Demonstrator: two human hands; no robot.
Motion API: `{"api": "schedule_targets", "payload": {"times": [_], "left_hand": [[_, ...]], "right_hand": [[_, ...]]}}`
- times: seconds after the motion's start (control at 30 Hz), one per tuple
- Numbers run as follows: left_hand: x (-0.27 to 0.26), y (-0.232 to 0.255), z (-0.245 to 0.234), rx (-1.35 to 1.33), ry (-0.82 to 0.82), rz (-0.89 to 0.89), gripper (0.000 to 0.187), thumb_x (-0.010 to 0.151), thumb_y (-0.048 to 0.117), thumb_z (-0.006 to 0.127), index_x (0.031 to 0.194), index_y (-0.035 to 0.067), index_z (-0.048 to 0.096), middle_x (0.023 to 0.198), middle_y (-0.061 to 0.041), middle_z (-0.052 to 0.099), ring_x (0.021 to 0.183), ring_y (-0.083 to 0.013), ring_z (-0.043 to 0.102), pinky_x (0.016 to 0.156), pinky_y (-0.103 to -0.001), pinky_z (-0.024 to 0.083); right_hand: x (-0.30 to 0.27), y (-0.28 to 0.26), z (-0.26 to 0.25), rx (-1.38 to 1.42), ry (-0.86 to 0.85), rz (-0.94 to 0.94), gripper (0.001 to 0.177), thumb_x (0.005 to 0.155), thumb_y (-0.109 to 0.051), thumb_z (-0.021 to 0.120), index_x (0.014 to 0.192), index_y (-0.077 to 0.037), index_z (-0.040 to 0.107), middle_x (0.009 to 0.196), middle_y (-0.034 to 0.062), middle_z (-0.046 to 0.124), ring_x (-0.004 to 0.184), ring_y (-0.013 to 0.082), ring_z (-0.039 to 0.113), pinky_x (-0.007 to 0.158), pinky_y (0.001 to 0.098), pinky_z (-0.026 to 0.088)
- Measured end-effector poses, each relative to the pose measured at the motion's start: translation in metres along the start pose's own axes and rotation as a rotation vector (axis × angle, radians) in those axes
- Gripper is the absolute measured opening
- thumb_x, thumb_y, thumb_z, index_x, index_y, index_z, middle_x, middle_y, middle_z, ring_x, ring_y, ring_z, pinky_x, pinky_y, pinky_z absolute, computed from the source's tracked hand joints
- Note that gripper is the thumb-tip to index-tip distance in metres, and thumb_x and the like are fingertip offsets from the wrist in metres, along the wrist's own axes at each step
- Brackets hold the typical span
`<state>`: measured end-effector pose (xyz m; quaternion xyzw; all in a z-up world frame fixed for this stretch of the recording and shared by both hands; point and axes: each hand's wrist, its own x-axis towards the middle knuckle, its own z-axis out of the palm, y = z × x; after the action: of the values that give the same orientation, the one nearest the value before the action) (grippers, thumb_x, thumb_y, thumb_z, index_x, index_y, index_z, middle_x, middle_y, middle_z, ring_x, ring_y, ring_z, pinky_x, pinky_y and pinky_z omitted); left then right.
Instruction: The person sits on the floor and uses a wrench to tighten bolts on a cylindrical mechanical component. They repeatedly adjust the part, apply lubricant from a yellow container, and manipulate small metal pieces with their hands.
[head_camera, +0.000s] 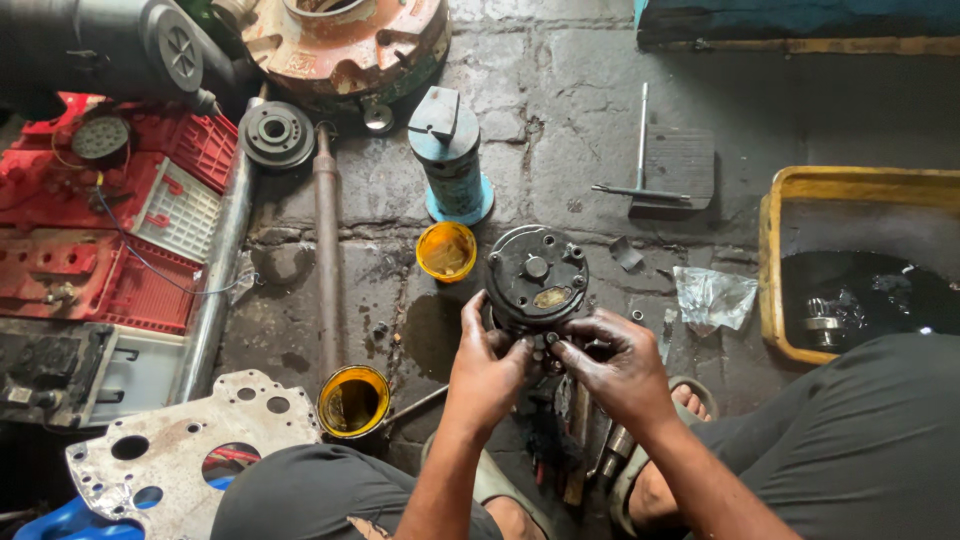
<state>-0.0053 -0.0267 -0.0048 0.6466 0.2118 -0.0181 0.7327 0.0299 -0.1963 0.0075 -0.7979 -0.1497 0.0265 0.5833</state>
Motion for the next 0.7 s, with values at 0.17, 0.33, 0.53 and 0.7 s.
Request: {"api": "schedule_targets", "payload": {"times": [0.17, 0.33, 0.53, 0.7], "left_hand": [[0.000, 0.001, -0.002, 0.000, 0.020, -0.044, 0.080, 0.088, 0.002, 0.065, 0.155, 0.012, 0.023, 0.104, -0.017, 0.073, 0.083, -0.0170, 0.071, 0.069, -0.031, 0.059], [0.000, -0.001, -0.003, -0.052, 0.014, -0.050, 0.077, 0.089, 0.004, 0.065, 0.155, 0.012, 0.025, 0.102, -0.017, 0.073, 0.080, -0.0163, 0.069, 0.067, -0.032, 0.058], [-0.001, 0.001, -0.004, -0.080, 0.022, -0.065, 0.077, 0.088, 0.005, 0.066, 0.154, 0.011, 0.026, 0.105, -0.016, 0.074, 0.085, -0.0161, 0.070, 0.070, -0.031, 0.059], [-0.003, 0.006, 0.000, 0.071, 0.061, 0.011, 0.081, 0.084, 0.007, 0.074, 0.151, 0.009, 0.029, 0.108, -0.016, 0.076, 0.092, -0.0170, 0.073, 0.078, -0.031, 0.060]], "right_hand": [[-0.007, -0.012, 0.012, 0.000, 0.116, 0.054, 0.016, 0.078, -0.009, 0.084, 0.087, 0.002, 0.076, 0.079, 0.0065, 0.074, 0.069, 0.0132, 0.070, 0.063, 0.0282, 0.055], [-0.006, -0.019, 0.014, -0.120, 0.128, -0.060, 0.016, 0.078, -0.010, 0.081, 0.089, 0.002, 0.076, 0.078, 0.0083, 0.073, 0.067, 0.0144, 0.071, 0.062, 0.0290, 0.055], [-0.007, -0.023, 0.012, -0.101, 0.086, -0.024, 0.018, 0.077, -0.007, 0.079, 0.091, 0.004, 0.076, 0.076, 0.0089, 0.073, 0.067, 0.0150, 0.070, 0.062, 0.0297, 0.054], [-0.012, -0.021, 0.016, -0.054, 0.135, 0.033, 0.017, 0.079, -0.006, 0.076, 0.093, 0.004, 0.076, 0.079, 0.0084, 0.073, 0.070, 0.0136, 0.070, 0.064, 0.0282, 0.054]]}}
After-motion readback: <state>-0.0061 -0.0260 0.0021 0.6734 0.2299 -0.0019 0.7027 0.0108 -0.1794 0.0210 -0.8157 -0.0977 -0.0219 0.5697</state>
